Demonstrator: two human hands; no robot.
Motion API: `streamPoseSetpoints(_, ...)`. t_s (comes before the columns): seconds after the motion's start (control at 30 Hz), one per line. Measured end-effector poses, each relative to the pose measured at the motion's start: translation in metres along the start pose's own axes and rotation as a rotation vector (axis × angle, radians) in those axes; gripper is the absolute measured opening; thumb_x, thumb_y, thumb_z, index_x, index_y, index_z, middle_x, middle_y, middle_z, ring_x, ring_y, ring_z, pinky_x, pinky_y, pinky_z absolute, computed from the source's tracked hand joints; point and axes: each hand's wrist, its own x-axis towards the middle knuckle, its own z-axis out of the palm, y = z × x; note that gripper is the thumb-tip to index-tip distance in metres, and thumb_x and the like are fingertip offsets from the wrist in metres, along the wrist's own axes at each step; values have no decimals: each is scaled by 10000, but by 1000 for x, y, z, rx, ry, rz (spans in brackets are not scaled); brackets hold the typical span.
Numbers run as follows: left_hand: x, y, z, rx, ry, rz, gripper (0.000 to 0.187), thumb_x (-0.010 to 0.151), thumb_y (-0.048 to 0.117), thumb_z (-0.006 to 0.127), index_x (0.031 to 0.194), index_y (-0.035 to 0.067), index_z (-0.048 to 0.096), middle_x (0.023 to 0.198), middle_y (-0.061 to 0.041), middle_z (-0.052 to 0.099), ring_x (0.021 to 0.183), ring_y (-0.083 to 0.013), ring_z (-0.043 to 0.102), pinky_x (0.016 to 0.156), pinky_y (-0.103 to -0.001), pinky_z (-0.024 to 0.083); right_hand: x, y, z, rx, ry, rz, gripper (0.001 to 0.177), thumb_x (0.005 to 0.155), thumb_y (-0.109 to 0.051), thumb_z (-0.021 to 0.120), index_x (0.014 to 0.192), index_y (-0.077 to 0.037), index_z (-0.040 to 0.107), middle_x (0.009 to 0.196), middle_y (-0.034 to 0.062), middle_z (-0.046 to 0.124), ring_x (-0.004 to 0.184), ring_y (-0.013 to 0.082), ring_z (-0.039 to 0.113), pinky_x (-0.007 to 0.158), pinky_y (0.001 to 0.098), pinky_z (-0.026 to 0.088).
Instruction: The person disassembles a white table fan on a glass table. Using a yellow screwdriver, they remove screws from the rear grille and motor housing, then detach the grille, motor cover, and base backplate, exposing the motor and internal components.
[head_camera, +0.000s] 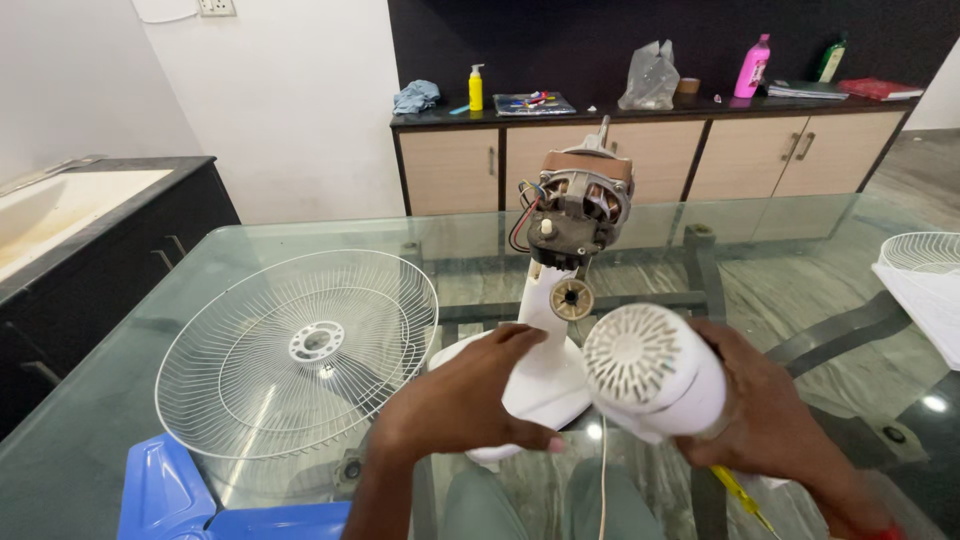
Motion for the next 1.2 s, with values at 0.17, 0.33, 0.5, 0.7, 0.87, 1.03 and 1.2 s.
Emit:
streamPoseSetpoints(0.17, 16, -13, -1, -34, 94, -449, 887, 619, 460, 931, 1271, -64, 638, 1196, -245, 726, 1100, -319, 722, 943, -409, 568, 23, 49, -3, 64, 169, 178, 1319, 406, -258, 1007, 1512, -42, 320, 1327, 177, 642, 1183, 317, 657, 997, 459, 546)
streamPoseSetpoints(0.33, 36, -35, 18, -242, 199, -516, 812, 670, 346, 903, 1306, -55, 598, 1139, -264, 742, 947, -379, 791, 819, -459, 609, 57, 88, 0, 225, 317, 170, 1207, 465, -322, 970, 1461, 13, 377, 1350, 198, 645, 1196, 293, 679, 967, 434, 595)
streamPoseSetpoints(0.5, 61, -64, 57, -122, 530, -72, 778, 711, 236, 944, 1318, -74, 568, 1250, -284, 661, 1151, -441, 627, 936, -494, 509, 97, 110, 23, 243, 446, 111, 1175, 564, -384, 987, 1452, 43, 346, 1368, 217, 603, 1214, 294, 656, 961, 402, 584)
streamPoseSetpoints(0.7, 75, -71, 79, -244, 540, -106, 663, 853, 180, 809, 1398, -48, 507, 1202, -267, 683, 1105, -432, 668, 921, -472, 541, 125, 127, 56, 151, 371, 172, 1014, 589, -456, 960, 1354, 52, 528, 1251, 205, 701, 1117, 291, 728, 976, 366, 587)
streamPoseSetpoints(0.87, 73, -67, 79, -277, 541, -129, 617, 872, 181, 790, 1389, -32, 530, 1168, -250, 700, 1064, -405, 694, 886, -462, 553, 140, 137, 81, -49, 429, 181, 1071, 527, -446, 1022, 1310, 87, 522, 1276, 256, 638, 1163, 359, 660, 985, 460, 549)
streamPoseSetpoints(1.03, 70, -67, 76, -315, 565, -84, 637, 850, 151, 794, 1395, -39, 524, 1165, -248, 697, 1045, -389, 706, 877, -446, 570, 144, 151, 101, 22, 489, 258, 1159, 507, -450, 1020, 1342, 115, 446, 1299, 278, 590, 1185, 378, 615, 1012, 488, 525)
streamPoseSetpoints(1.2, 69, -67, 76, -265, 541, -117, 653, 823, 121, 806, 1387, -35, 518, 1160, -244, 695, 1037, -395, 698, 877, -452, 564, 145, 177, 126, -11, 547, 252, 1269, 496, -435, 1020, 1460, 79, 375, 1410, 282, 508, 1334, 422, 485, 1134, 520, 403)
